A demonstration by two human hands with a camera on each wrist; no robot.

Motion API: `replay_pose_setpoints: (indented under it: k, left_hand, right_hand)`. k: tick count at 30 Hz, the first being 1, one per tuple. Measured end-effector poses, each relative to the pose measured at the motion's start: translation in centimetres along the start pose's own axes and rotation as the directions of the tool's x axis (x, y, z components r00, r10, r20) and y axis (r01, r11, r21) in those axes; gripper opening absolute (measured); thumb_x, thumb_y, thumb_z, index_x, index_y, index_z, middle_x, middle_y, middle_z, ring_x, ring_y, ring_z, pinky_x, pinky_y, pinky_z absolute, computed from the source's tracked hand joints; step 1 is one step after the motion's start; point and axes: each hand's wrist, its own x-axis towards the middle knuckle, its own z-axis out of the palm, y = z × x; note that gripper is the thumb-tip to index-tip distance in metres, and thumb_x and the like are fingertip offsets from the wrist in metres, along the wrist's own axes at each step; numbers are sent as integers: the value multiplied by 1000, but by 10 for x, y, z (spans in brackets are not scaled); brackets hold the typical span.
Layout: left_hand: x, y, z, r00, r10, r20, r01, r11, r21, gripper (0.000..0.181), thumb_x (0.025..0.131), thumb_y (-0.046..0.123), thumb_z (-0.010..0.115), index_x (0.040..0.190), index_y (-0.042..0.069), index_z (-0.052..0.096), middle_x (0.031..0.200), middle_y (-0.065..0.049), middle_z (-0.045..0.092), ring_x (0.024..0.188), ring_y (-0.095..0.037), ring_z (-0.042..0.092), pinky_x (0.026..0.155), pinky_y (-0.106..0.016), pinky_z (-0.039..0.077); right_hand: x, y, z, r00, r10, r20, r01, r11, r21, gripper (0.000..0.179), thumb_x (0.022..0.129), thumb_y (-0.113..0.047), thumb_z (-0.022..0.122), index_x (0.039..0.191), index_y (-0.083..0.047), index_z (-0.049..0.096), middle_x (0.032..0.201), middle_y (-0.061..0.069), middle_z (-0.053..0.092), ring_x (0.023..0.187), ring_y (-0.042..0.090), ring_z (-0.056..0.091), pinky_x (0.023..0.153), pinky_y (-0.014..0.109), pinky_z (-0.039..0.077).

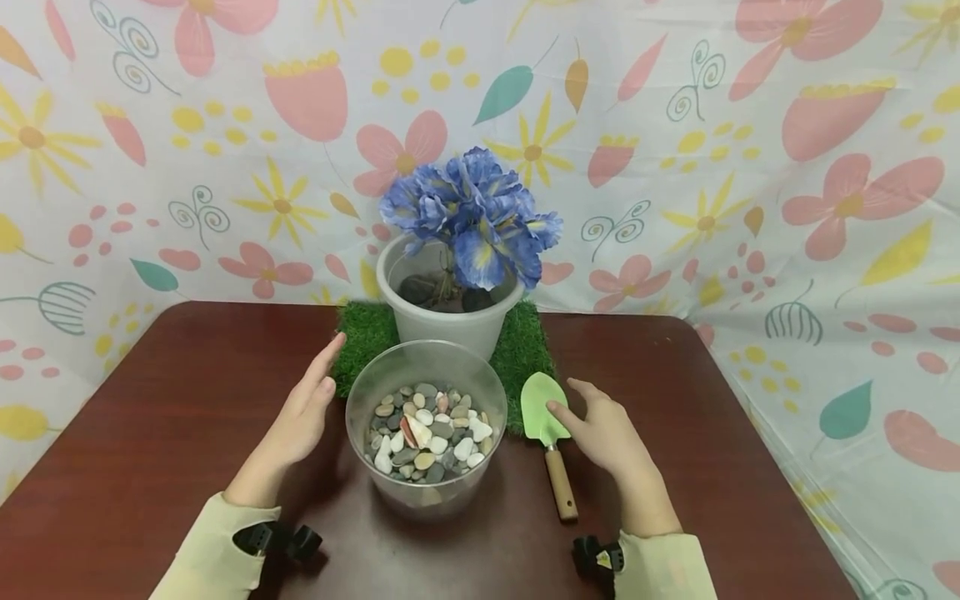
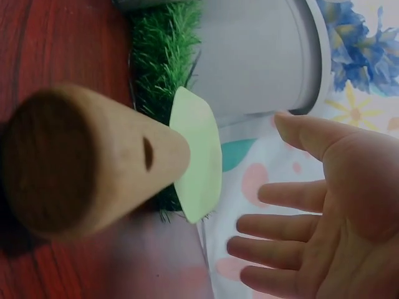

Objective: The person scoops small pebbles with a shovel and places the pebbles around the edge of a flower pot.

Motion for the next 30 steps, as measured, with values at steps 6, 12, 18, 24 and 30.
replay_pose_setpoints:
  k: [6,12,18,24,30]
  left_hand:
    - [0,9,5,999,42,14,-41,997,-59,56,101,34,31,153,21,15,158,-4,19,146,-26,13,112,-59,21]
    - [-2,17,10,998,62,21,-60,994,-92,57,100,40,34,152,22,19,158,-4,21,146,-25,15,112,-58,21]
    - [-2,22,16,995,79,62,-68,984,-165,54,101,23,33,152,15,19,157,-6,22,146,-26,16,113,-56,22]
    - [-3,23,21,995,58,80,-37,967,-251,51,100,12,30,151,7,21,155,-15,25,144,-29,22,111,-19,27]
    - [-6,26,25,993,40,110,-6,955,-297,51,102,19,26,151,6,20,153,-17,30,143,-33,24,114,-29,25]
  right_hand:
    - [-1,2,-5,1000,19,9,-19,999,37,68,90,-55,48,131,-1,52,125,21,60,112,36,59,84,48,52]
    - [-3,5,-9,996,57,69,-58,998,14,56,90,-55,50,111,-4,64,99,10,68,87,21,64,69,35,51]
    - [-4,7,-10,980,93,175,-109,991,84,54,89,-51,54,105,-1,66,87,8,70,75,15,66,62,28,51]
    - [-4,8,-8,960,123,250,-173,967,189,53,89,-47,56,103,4,65,84,10,69,74,17,67,62,32,57]
    - [-8,9,-3,938,152,312,-229,947,226,50,88,-44,60,99,4,66,82,11,67,72,19,68,60,37,58]
